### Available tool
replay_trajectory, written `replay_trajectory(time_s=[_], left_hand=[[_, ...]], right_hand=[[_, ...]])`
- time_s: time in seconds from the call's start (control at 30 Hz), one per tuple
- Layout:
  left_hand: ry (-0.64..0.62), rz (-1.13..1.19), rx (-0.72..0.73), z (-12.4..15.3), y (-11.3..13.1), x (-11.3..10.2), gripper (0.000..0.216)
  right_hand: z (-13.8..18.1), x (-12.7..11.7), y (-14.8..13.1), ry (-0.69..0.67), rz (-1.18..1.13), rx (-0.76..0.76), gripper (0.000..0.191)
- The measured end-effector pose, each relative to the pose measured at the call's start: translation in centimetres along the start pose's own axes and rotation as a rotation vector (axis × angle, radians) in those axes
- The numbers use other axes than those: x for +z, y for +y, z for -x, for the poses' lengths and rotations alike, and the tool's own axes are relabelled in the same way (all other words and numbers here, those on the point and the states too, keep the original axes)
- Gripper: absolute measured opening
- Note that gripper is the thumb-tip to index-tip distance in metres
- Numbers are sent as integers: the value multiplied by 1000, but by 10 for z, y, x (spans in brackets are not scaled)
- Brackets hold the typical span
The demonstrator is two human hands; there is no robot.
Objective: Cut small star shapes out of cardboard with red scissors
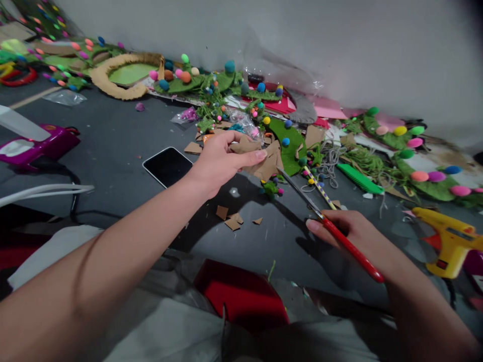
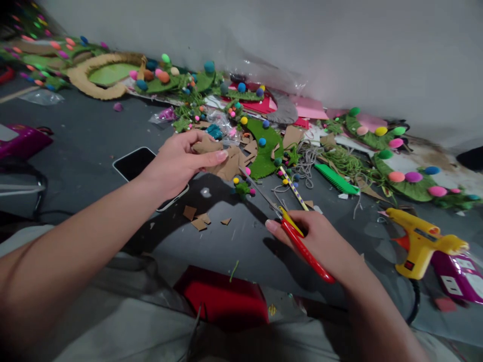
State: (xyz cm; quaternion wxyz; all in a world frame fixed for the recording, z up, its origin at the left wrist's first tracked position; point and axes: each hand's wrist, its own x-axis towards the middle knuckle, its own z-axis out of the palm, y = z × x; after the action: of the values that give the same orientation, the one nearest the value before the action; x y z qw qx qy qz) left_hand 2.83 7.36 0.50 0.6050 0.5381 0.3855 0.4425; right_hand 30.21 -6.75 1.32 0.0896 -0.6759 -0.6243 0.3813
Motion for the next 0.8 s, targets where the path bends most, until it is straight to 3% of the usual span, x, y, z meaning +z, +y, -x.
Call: replay_trajectory(time_s=[0.8], left_hand=[[-3, 15, -40, 2, 4, 2, 28]], right_hand=[[-2, 0, 2, 2, 17, 10, 63]])
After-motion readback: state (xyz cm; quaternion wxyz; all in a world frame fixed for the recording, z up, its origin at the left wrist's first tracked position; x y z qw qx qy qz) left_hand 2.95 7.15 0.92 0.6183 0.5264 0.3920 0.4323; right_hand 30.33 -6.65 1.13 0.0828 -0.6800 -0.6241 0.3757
